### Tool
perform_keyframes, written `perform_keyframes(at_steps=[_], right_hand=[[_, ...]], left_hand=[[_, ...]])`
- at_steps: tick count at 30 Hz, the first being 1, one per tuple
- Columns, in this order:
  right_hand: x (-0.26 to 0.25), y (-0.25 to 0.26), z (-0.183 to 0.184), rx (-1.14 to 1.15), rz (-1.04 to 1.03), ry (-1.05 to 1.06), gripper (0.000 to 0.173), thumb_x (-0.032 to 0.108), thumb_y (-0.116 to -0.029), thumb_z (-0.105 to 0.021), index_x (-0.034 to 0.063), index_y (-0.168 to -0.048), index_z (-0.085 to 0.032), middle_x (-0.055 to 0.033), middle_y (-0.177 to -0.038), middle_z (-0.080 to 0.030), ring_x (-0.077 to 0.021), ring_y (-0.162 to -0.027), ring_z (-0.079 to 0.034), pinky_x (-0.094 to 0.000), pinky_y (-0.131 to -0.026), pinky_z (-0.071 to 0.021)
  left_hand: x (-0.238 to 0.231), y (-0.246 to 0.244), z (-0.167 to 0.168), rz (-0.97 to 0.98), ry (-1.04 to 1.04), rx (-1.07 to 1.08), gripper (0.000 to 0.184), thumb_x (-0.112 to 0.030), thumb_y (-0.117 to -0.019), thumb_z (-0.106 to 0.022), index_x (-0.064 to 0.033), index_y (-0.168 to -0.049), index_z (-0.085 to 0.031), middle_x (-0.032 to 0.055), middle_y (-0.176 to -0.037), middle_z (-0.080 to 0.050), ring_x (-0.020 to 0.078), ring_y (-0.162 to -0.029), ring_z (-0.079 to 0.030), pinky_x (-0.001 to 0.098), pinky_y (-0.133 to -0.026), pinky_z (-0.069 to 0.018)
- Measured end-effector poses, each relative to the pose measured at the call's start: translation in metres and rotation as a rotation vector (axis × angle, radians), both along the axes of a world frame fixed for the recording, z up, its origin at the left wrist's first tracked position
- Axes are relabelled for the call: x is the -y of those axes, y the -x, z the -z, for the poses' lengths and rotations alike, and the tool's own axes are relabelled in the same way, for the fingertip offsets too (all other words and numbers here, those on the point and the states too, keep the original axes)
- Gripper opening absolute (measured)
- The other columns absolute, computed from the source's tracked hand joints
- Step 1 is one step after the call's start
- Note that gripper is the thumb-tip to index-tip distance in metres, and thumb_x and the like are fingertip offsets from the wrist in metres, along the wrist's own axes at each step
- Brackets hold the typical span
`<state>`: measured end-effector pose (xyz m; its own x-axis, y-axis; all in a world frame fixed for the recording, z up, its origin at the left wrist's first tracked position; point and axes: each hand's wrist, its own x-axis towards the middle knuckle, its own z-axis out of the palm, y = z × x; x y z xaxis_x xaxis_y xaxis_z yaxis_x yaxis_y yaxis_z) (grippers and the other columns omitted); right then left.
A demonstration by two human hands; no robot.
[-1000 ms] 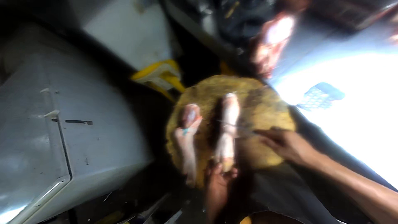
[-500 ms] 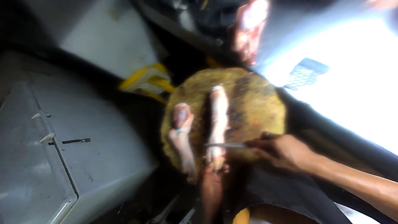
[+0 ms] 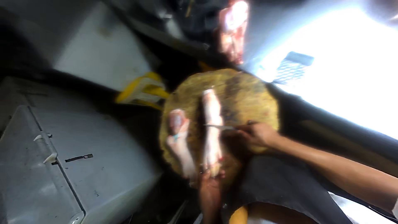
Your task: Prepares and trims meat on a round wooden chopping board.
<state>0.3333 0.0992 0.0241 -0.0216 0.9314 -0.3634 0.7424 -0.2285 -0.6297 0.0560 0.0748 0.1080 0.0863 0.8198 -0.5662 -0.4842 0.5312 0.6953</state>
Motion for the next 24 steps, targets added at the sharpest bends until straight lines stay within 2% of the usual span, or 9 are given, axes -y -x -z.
perform_keyframes(at_steps=[4, 7, 10, 12, 15, 19, 24], right_hand=[[-0.017, -0.01, 0.02, 0.126, 0.081, -0.106, 0.046, 0.058, -0.1045, -0.041, 0.0361, -0.136, -0.066, -0.0124, -0.106, -0.071, -0.033, -0.094, -0.07, -0.0571, -0.079, -0.0551], [-0.02, -0.007, 0.025, 0.172, 0.111, -0.235, 0.046, 0.058, -0.1033, -0.043, 0.0373, -0.135, -0.067, -0.0121, -0.103, -0.07, -0.0315, -0.092, -0.069, -0.0541, -0.077, -0.0543], [-0.008, 0.001, 0.011, 0.007, 0.025, -0.168, 0.049, 0.061, -0.1038, -0.039, 0.0384, -0.14, -0.063, -0.0116, -0.109, -0.071, -0.0304, -0.094, -0.07, -0.0535, -0.08, -0.0562], [-0.001, 0.004, 0.008, -0.064, -0.055, -0.16, 0.051, 0.061, -0.1043, -0.038, 0.0357, -0.14, -0.064, -0.0123, -0.11, -0.07, -0.0298, -0.095, -0.069, -0.0523, -0.08, -0.0558], [-0.011, -0.006, 0.019, 0.056, -0.034, -0.221, 0.048, 0.056, -0.105, -0.041, 0.0331, -0.14, -0.064, -0.016, -0.109, -0.07, -0.0346, -0.094, -0.07, -0.0545, -0.078, -0.0563], [-0.04, -0.023, 0.047, 0.226, -0.044, -0.444, 0.044, 0.053, -0.1041, -0.044, 0.0342, -0.137, -0.067, -0.0151, -0.102, -0.069, -0.0332, -0.091, -0.069, -0.0501, -0.074, -0.0555], [-0.054, -0.022, 0.046, 0.257, -0.091, -0.511, 0.042, 0.052, -0.1038, -0.045, 0.035, -0.136, -0.067, -0.0155, -0.104, -0.069, -0.0337, -0.094, -0.068, -0.0501, -0.076, -0.0548]], left_hand=[[0.003, 0.0, 0.001, 0.018, -0.007, 0.028, 0.027, -0.011, -0.1046, -0.03, 0.0001, -0.119, -0.05, 0.0193, -0.094, -0.071, 0.0275, -0.075, -0.074, 0.0359, -0.065, -0.0637], [0.003, -0.004, 0.0, 0.022, -0.007, 0.023, 0.027, -0.011, -0.1049, -0.03, -0.0003, -0.12, -0.05, 0.0189, -0.094, -0.071, 0.0276, -0.075, -0.074, 0.036, -0.066, -0.0638], [0.003, -0.007, 0.001, 0.019, -0.006, 0.034, 0.026, -0.011, -0.1032, -0.033, 0.0022, -0.121, -0.048, 0.0211, -0.095, -0.071, 0.0288, -0.075, -0.075, 0.0371, -0.066, -0.064], [0.003, -0.011, 0.001, 0.036, -0.004, -0.008, 0.025, -0.012, -0.1054, -0.036, 0.0025, -0.123, -0.046, 0.0201, -0.094, -0.071, 0.0267, -0.074, -0.075, 0.035, -0.066, -0.0641], [0.003, -0.022, -0.001, 0.067, 0.005, -0.12, 0.025, -0.007, -0.1071, -0.04, 0.0026, -0.13, -0.04, 0.0176, -0.092, -0.071, 0.0236, -0.071, -0.074, 0.0322, -0.064, -0.064], [0.007, -0.024, 0.002, 0.091, 0.037, -0.183, 0.027, -0.002, -0.1013, -0.049, 0.0026, -0.127, -0.041, 0.0157, -0.085, -0.07, 0.0223, -0.067, -0.073, 0.0323, -0.062, -0.0636], [0.01, -0.018, 0.009, 0.066, 0.063, -0.186, 0.031, -0.005, -0.1024, -0.048, 0.001, -0.132, -0.039, 0.0135, -0.086, -0.07, 0.0212, -0.066, -0.072, 0.0321, -0.062, -0.0636]])
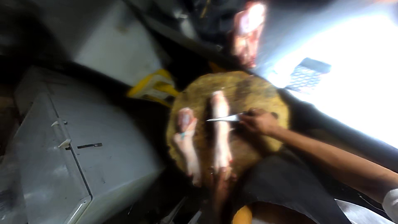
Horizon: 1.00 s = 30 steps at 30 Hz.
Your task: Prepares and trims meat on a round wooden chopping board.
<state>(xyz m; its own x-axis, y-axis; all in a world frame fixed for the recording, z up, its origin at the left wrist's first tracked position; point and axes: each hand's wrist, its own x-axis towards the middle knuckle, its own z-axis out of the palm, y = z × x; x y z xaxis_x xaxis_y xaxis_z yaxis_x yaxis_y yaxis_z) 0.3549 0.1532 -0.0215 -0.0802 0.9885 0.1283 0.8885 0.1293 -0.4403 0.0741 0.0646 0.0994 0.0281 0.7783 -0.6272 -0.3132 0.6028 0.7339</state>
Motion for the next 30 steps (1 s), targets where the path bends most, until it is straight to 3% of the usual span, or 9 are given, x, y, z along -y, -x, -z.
perform_keyframes(at_steps=[4, 7, 9, 13, 16, 18, 24, 27, 30], right_hand=[[-0.004, 0.004, 0.002, -0.045, 0.093, -0.004, 0.042, 0.051, -0.1032, -0.046, 0.0338, -0.136, -0.068, -0.0157, -0.105, -0.069, -0.0339, -0.092, -0.068, -0.0507, -0.074, -0.0548], [-0.018, -0.011, -0.013, -0.254, 0.487, 0.255, 0.046, 0.051, -0.1058, -0.045, 0.0304, -0.143, -0.062, -0.0227, -0.116, -0.069, -0.0446, -0.098, -0.068, -0.0673, -0.078, -0.0528], [-0.024, -0.03, -0.018, -0.268, 0.568, 0.279, 0.046, 0.052, -0.1063, -0.044, 0.0323, -0.145, -0.06, -0.0224, -0.116, -0.069, -0.0458, -0.1, -0.067, -0.0697, -0.079, -0.0508], [0.01, -0.033, -0.043, -0.254, 0.197, 0.273, 0.041, 0.046, -0.1053, -0.051, 0.0259, -0.137, -0.067, -0.0157, -0.105, -0.071, -0.0354, -0.088, -0.07, -0.0612, -0.074, -0.0553], [0.045, -0.012, -0.058, -0.217, -0.117, 0.336, 0.046, 0.056, -0.1031, -0.048, 0.0292, -0.133, -0.07, -0.0105, -0.106, -0.073, -0.0282, -0.09, -0.071, -0.054, -0.076, -0.0581], [0.054, -0.001, -0.064, -0.159, -0.207, 0.294, 0.047, 0.058, -0.104, -0.043, 0.0317, -0.133, -0.07, -0.0102, -0.103, -0.072, -0.0271, -0.087, -0.07, -0.0493, -0.073, -0.0576], [0.019, -0.017, -0.043, -0.012, -0.098, 0.157, 0.04, 0.045, -0.1007, -0.056, 0.0258, -0.132, -0.071, -0.0178, -0.101, -0.07, -0.0372, -0.087, -0.069, -0.0549, -0.07, -0.0557], [-0.002, -0.027, -0.028, 0.056, -0.022, 0.078, 0.042, 0.048, -0.1022, -0.053, 0.029, -0.136, -0.068, -0.0194, -0.104, -0.069, -0.0379, -0.091, -0.069, -0.055, -0.073, -0.0549], [-0.024, -0.029, -0.02, 0.022, 0.135, 0.163, 0.043, 0.05, -0.1038, -0.051, 0.0282, -0.137, -0.067, -0.0217, -0.109, -0.069, -0.042, -0.092, -0.069, -0.0615, -0.074, -0.0545]], left_hand=[[-0.001, 0.003, 0.001, -0.031, 0.001, 0.03, 0.03, -0.004, -0.1039, -0.046, 0.0002, -0.133, -0.04, 0.0138, -0.087, -0.07, 0.0214, -0.067, -0.073, 0.0323, -0.062, -0.0641], [0.001, -0.003, -0.002, -0.01, 0.047, -0.086, 0.032, -0.001, -0.1018, -0.05, 0.0025, -0.132, -0.041, 0.012, -0.084, -0.07, 0.0188, -0.066, -0.072, 0.0303, -0.062, -0.0635], [0.009, -0.004, 0.002, 0.043, 0.04, -0.198, 0.041, -0.002, -0.0973, -0.056, 0.0059, -0.135, -0.042, 0.0105, -0.09, -0.07, 0.0157, -0.074, -0.072, 0.0302, -0.069, -0.0636], [0.01, -0.01, 0.001, 0.11, 0.002, -0.268, 0.044, -0.005, -0.0911, -0.068, 0.007, -0.13, -0.05, 0.0098, -0.095, -0.071, 0.0131, -0.082, -0.072, 0.0295, -0.077, -0.0623], [0.01, -0.014, 0.002, 0.121, -0.011, -0.262, 0.049, -0.008, -0.0871, -0.073, 0.007, -0.127, -0.05, 0.0111, -0.095, -0.071, 0.0149, -0.082, -0.072, 0.0314, -0.077, -0.0627], [0.008, -0.017, 0.0, 0.151, 0.013, -0.314, 0.053, -0.011, -0.0849, -0.076, 0.0065, -0.129, -0.051, 0.0103, -0.099, -0.069, 0.0121, -0.087, -0.07, 0.0291, -0.081, -0.0609], [0.009, -0.016, 0.007, 0.261, 0.018, -0.373, 0.055, -0.015, -0.0823, -0.081, 0.0056, -0.126, -0.054, 0.009, -0.1, -0.068, 0.0083, -0.089, -0.068, 0.0255, -0.083, -0.0582], [0.007, -0.018, 0.006, 0.23, -0.004, -0.351, 0.055, -0.015, -0.0809, -0.081, 0.0045, -0.125, -0.054, 0.0074, -0.098, -0.069, 0.0079, -0.087, -0.069, 0.0249, -0.082, -0.0588], [0.005, -0.021, -0.001, 0.214, 0.014, -0.317, 0.051, -0.012, -0.0816, -0.08, 0.0041, -0.123, -0.054, 0.007, -0.097, -0.069, 0.0079, -0.086, -0.069, 0.0245, -0.081, -0.0592]])
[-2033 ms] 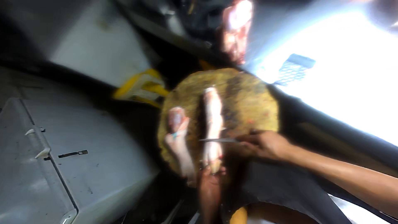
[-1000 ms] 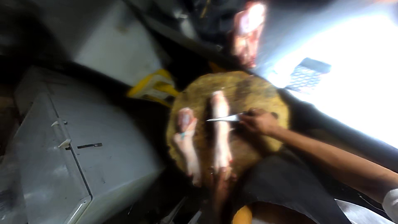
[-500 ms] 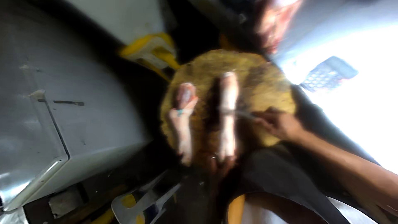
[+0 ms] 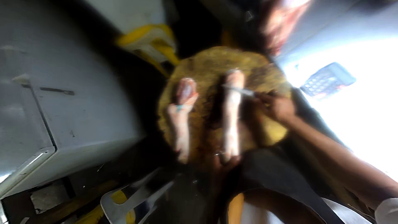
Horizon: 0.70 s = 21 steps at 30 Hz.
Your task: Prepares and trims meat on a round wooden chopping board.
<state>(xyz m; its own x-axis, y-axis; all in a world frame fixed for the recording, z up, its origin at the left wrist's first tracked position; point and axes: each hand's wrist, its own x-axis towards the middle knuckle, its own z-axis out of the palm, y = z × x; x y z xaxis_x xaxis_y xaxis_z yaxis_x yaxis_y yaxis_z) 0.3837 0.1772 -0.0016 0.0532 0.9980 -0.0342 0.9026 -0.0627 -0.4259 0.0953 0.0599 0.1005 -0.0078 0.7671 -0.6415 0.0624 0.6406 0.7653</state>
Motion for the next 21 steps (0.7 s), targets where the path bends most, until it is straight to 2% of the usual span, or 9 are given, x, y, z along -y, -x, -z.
perform_keyframes(at_steps=[2, 6, 9, 12, 15, 16, 18, 21], right_hand=[[-0.017, -0.003, 0.006, -0.034, 0.094, 0.065, 0.046, 0.054, -0.1045, -0.048, 0.029, -0.138, -0.066, -0.0231, -0.11, -0.07, -0.0451, -0.092, -0.069, -0.0659, -0.072, -0.0531], [-0.044, -0.005, 0.003, 0.011, 0.203, 0.128, 0.05, 0.062, -0.1033, -0.041, 0.0345, -0.138, -0.065, -0.0215, -0.114, -0.071, -0.0455, -0.097, -0.069, -0.0677, -0.075, -0.0521], [-0.049, -0.004, -0.007, 0.002, 0.255, 0.154, 0.051, 0.062, -0.1035, -0.041, 0.0336, -0.139, -0.065, -0.0212, -0.118, -0.07, -0.0457, -0.102, -0.069, -0.0691, -0.079, -0.051], [-0.029, 0.003, -0.022, -0.046, 0.105, 0.053, 0.047, 0.055, -0.1049, -0.046, 0.026, -0.136, -0.067, -0.0221, -0.108, -0.07, -0.0451, -0.091, -0.068, -0.0679, -0.07, -0.0508], [-0.007, 0.009, -0.026, -0.003, -0.134, 0.007, 0.045, 0.054, -0.1022, -0.051, 0.0264, -0.132, -0.071, -0.0171, -0.106, -0.071, -0.0378, -0.089, -0.07, -0.0601, -0.072, -0.0548], [-0.007, 0.007, -0.024, 0.015, -0.158, -0.005, 0.044, 0.053, -0.102, -0.053, 0.0258, -0.132, -0.071, -0.0178, -0.106, -0.071, -0.0386, -0.089, -0.07, -0.0601, -0.071, -0.0546], [-0.021, -0.008, -0.019, 0.059, -0.101, 0.019, 0.043, 0.051, -0.1026, -0.053, 0.0257, -0.133, -0.07, -0.0209, -0.108, -0.071, -0.0436, -0.091, -0.069, -0.0646, -0.07, -0.0532], [-0.056, -0.029, -0.016, 0.095, 0.081, 0.109, 0.046, 0.056, -0.1028, -0.047, 0.0308, -0.136, -0.068, -0.0221, -0.115, -0.07, -0.0465, -0.1, -0.068, -0.0696, -0.076, -0.0511]], left_hand=[[0.0, -0.003, -0.004, -0.002, 0.019, -0.002, 0.049, -0.011, -0.0825, -0.08, 0.0035, -0.123, -0.055, 0.0062, -0.096, -0.069, 0.0066, -0.085, -0.068, 0.0235, -0.08, -0.0587], [-0.001, -0.002, -0.001, -0.032, 0.007, 0.035, 0.053, -0.012, -0.0818, -0.08, 0.0027, -0.125, -0.053, 0.0074, -0.098, -0.068, 0.0085, -0.086, -0.068, 0.0252, -0.08, -0.0593], [0.001, 0.003, 0.005, -0.053, -0.014, 0.057, 0.051, -0.012, -0.0813, -0.081, 0.0028, -0.122, -0.053, 0.0076, -0.096, -0.069, 0.0097, -0.085, -0.069, 0.0264, -0.079, -0.0602], [0.001, 0.005, 0.007, -0.056, -0.015, 0.044, 0.054, -0.013, -0.0799, -0.082, 0.0035, -0.123, -0.054, 0.0072, -0.097, -0.069, 0.0083, -0.086, -0.069, 0.0253, -0.08, -0.0598], [0.0, 0.005, 0.005, -0.065, 0.011, 0.039, 0.053, -0.014, -0.0806, -0.081, 0.003, -0.123, -0.055, 0.0067, -0.097, -0.068, 0.0078, -0.086, -0.068, 0.0247, -0.08, -0.0593], [0.0, 0.005, 0.006, -0.065, 0.008, 0.046, 0.052, -0.014, -0.0807, -0.081, 0.0028, -0.122, -0.054, 0.0066, -0.096, -0.068, 0.008, -0.085, -0.068, 0.0247, -0.079, -0.0592], [0.002, 0.004, 0.01, -0.062, -0.003, 0.057, 0.051, -0.013, -0.0803, -0.082, 0.0026, -0.121, -0.055, 0.0068, -0.095, -0.068, 0.0086, -0.084, -0.068, 0.0254, -0.079, -0.0595], [-0.002, 0.001, 0.005, 0.002, 0.048, 0.013, 0.052, -0.016, -0.08, -0.083, 0.0, -0.121, -0.055, 0.0054, -0.096, -0.067, 0.007, -0.085, -0.066, 0.0242, -0.078, -0.0577]])
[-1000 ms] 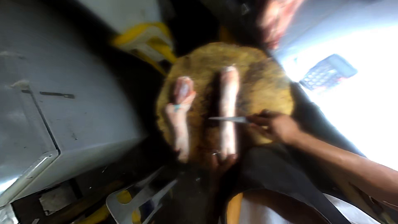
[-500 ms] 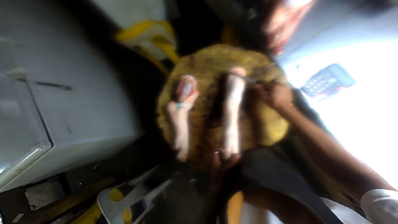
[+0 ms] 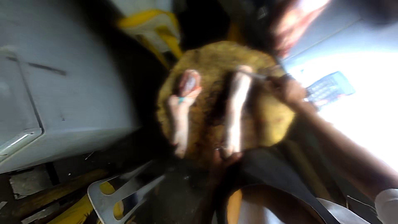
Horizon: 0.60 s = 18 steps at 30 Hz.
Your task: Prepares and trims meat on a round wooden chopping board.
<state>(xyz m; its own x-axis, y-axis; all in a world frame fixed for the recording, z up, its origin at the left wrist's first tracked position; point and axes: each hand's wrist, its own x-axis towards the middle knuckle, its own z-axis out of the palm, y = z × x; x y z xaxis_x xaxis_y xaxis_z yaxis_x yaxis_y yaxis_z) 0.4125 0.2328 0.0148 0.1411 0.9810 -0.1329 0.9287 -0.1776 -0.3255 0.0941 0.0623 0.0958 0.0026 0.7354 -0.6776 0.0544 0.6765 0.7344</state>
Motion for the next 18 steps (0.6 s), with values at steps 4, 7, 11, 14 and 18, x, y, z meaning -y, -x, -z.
perform_keyframes(at_steps=[4, 7, 11, 14, 18], right_hand=[[0.008, 0.012, -0.026, -0.066, -0.067, -0.034, 0.04, 0.05, -0.105, -0.05, 0.0281, -0.131, -0.07, -0.0205, -0.107, -0.07, -0.0446, -0.093, -0.068, -0.0689, -0.07, -0.05], [0.03, 0.034, -0.044, -0.036, -0.329, -0.041, 0.035, 0.048, -0.1018, -0.055, 0.0306, -0.127, -0.073, -0.0135, -0.098, -0.072, -0.036, -0.086, -0.07, -0.0602, -0.068, -0.054], [0.017, 0.017, -0.032, 0.026, -0.352, -0.03, 0.041, 0.051, -0.1029, -0.049, 0.0312, -0.131, -0.071, -0.0187, -0.1, -0.071, -0.0422, -0.091, -0.069, -0.0621, -0.07, -0.0531], [-0.022, -0.011, -0.016, 0.027, -0.158, 0.049, 0.043, 0.055, -0.1036, -0.047, 0.0323, -0.134, -0.068, -0.0229, -0.113, -0.07, -0.0481, -0.1, -0.068, -0.0705, -0.077, -0.0508], [-0.074, -0.027, 0.01, -0.057, 0.128, 0.118, 0.043, 0.055, -0.103, -0.046, 0.0259, -0.12, -0.073, -0.0218, -0.113, -0.072, -0.0488, -0.105, -0.068, -0.0741, -0.079, -0.0488]], left_hand=[[-0.005, 0.001, -0.002, 0.039, 0.01, -0.009, 0.052, -0.017, -0.0796, -0.083, -0.0004, -0.12, -0.055, 0.0052, -0.096, -0.066, 0.0062, -0.084, -0.066, 0.0231, -0.078, -0.0569], [-0.003, 0.001, 0.002, 0.053, -0.024, -0.043, 0.05, -0.018, -0.0784, -0.084, -0.0009, -0.116, -0.056, 0.0038, -0.094, -0.066, 0.0048, -0.082, -0.065, 0.0219, -0.077, -0.0568], [0.0, -0.001, 0.009, 0.056, -0.068, -0.07, 0.052, -0.019, -0.0774, -0.084, 0.0004, -0.117, -0.057, 0.0037, -0.093, -0.067, 0.0048, -0.082, -0.065, 0.0222, -0.077, -0.0567], [-0.003, -0.001, 0.007, 0.058, -0.064, -0.063, 0.058, -0.019, -0.0784, -0.084, 0.0026, -0.124, -0.055, 0.0054, -0.098, -0.068, 0.0045, -0.087, -0.066, 0.022, -0.081, -0.0569], [-0.004, 0.0, 0.002, 0.024, -0.028, -0.071, 0.054, -0.016, -0.0788, -0.082, 0.0028, -0.121, -0.055, 0.0066, -0.095, -0.067, 0.0073, -0.084, -0.067, 0.0244, -0.079, -0.0577]])
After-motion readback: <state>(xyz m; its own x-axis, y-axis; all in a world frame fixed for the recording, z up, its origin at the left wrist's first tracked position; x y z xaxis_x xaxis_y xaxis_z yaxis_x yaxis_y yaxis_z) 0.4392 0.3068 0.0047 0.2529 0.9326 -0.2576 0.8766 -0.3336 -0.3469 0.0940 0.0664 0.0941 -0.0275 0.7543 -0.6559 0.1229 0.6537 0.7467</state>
